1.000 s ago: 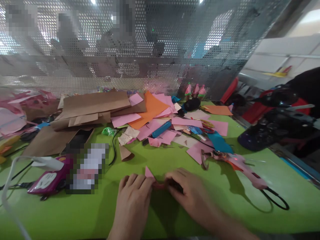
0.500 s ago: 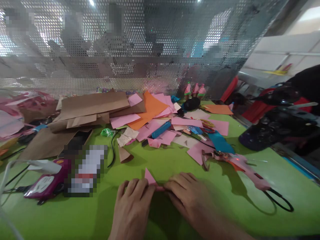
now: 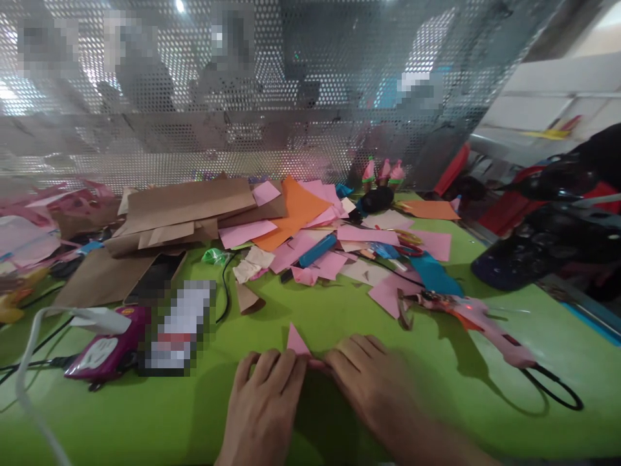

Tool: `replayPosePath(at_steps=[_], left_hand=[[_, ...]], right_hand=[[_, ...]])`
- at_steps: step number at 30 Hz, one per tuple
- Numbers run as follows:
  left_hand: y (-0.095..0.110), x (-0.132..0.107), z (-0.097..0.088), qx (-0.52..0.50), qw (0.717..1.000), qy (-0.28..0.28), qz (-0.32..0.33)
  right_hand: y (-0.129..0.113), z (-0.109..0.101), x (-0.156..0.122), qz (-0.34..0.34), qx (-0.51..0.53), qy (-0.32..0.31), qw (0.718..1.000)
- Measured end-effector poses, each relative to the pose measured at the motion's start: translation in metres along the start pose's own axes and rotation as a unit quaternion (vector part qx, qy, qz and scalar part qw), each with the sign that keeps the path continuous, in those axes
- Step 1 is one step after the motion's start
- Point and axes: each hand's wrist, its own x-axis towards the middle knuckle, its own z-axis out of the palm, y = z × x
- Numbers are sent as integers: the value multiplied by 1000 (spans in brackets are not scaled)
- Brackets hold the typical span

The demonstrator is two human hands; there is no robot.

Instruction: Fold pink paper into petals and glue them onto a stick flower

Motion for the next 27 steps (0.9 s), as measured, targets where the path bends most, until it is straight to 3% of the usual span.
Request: replayPosePath(at_steps=[14, 21, 27], left_hand=[[1, 3, -4, 14, 999, -28, 13], [-2, 10, -2, 24, 999, 5, 27], [-4, 14, -2, 31, 998, -5, 45]], right_hand=[[3, 2, -1, -63, -24, 29, 997], [9, -2, -4, -39, 19, 4, 999], [12, -4, -7, -5, 77, -1, 997]])
